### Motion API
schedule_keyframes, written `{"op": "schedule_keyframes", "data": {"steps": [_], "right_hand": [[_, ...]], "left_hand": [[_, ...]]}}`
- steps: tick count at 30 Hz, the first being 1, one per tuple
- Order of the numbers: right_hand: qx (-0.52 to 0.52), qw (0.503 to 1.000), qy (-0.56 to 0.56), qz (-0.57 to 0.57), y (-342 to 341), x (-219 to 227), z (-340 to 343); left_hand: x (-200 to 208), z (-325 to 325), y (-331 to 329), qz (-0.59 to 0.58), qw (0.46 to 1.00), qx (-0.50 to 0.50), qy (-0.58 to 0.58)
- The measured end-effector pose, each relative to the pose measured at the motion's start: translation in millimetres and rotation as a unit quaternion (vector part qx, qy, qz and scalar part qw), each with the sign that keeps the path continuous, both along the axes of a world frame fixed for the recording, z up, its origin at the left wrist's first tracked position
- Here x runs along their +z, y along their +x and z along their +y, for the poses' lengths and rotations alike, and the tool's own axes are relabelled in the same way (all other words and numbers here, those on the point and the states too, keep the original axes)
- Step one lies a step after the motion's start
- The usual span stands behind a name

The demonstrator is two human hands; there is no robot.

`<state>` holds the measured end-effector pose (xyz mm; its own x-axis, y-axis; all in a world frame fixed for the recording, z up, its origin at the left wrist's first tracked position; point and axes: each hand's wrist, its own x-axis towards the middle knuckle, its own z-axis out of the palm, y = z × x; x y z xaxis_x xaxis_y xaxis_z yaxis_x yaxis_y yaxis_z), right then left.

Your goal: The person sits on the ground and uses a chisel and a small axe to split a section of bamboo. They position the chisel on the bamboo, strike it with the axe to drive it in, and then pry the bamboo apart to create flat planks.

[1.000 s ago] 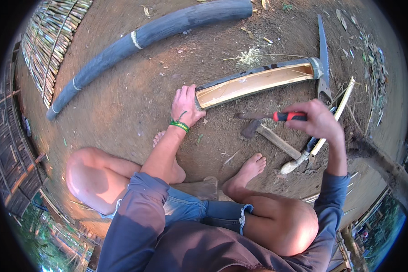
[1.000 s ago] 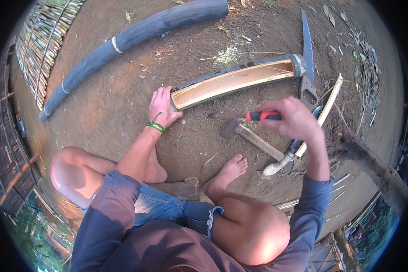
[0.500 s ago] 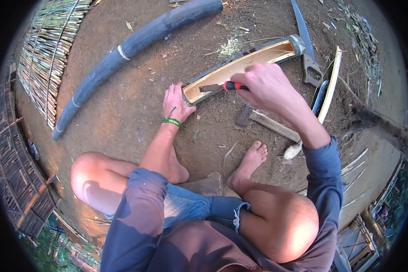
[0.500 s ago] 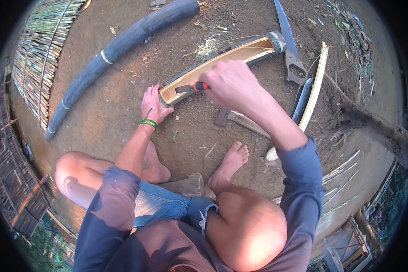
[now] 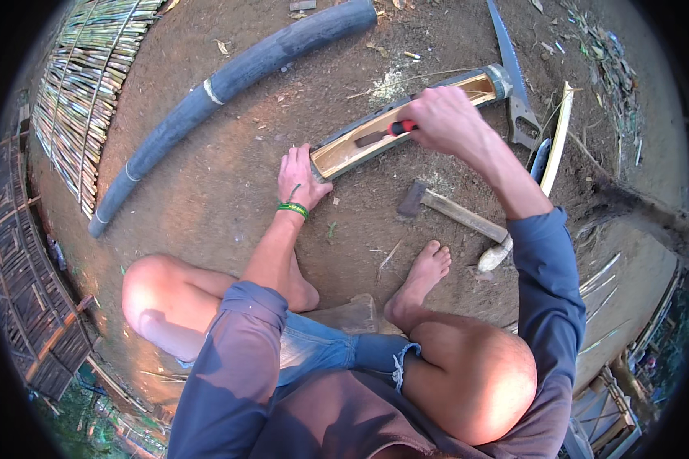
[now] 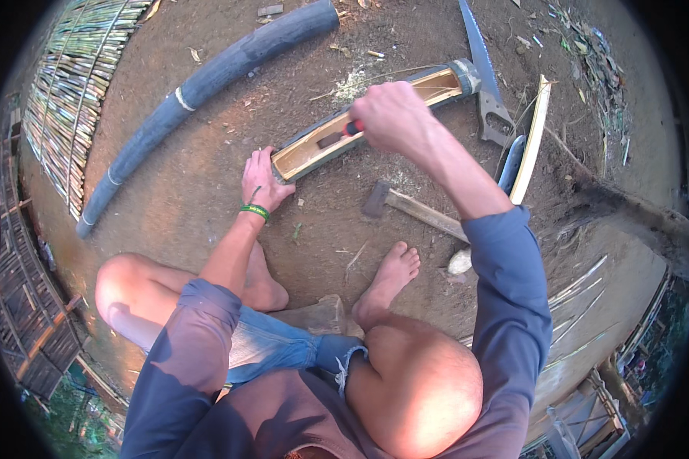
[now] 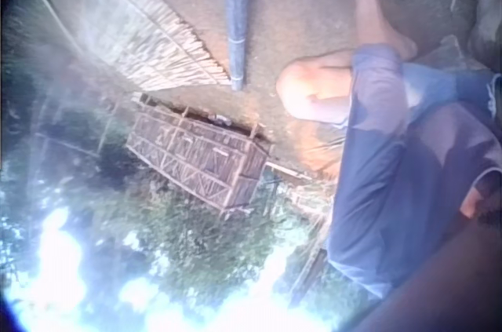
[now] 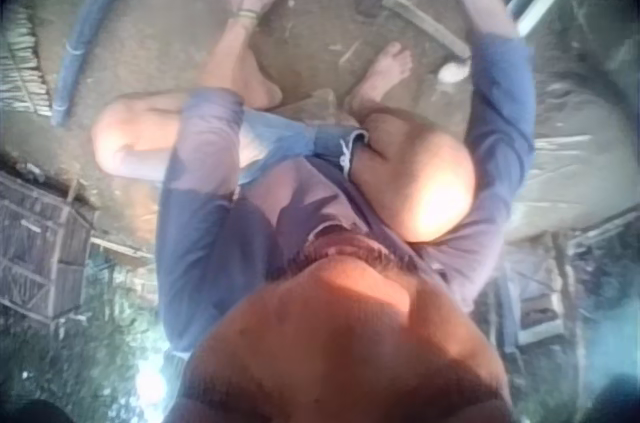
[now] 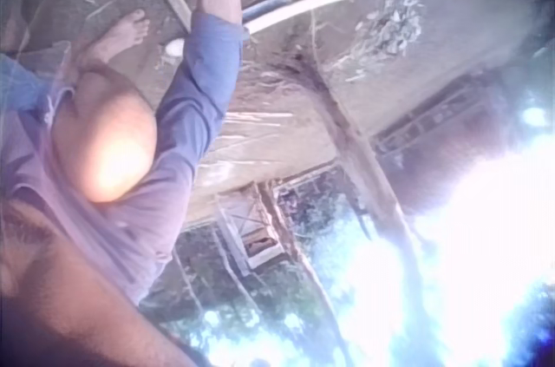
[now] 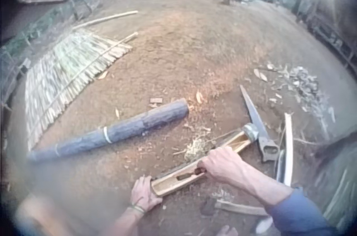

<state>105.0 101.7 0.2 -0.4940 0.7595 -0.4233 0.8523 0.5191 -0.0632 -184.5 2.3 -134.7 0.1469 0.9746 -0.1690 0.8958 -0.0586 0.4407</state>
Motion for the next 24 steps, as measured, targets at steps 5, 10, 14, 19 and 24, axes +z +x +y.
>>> {"op": "schedule_keyframes", "data": {"steps": [5, 10, 14, 19, 24], "right_hand": [[-0.084, 0.993, 0.049, -0.062, 66.3, 24.2, 12.4], [-0.128, 0.985, 0.089, -0.073, 115.7, 53.6, 19.0], [-0.124, 0.989, 0.081, -0.017, 105.0, 73.5, 12.4], [-0.056, 0.997, 0.022, 0.054, 45.7, 55.8, 9.5], [0.013, 0.991, 0.007, 0.136, -7.8, 0.8, 4.1]], "left_hand": [[0.0, 0.0, 0.1, -0.004, 1.0, 0.001, 0.003], [1.5, 1.1, 1.4, -0.005, 1.0, -0.005, 0.004], [2.0, -0.5, 0.1, -0.003, 1.0, -0.001, 0.003], [1.2, -0.1, -0.2, 0.002, 1.0, 0.0, -0.002], [3.6, 1.6, 4.3, -0.002, 1.0, -0.008, 0.004]]}}
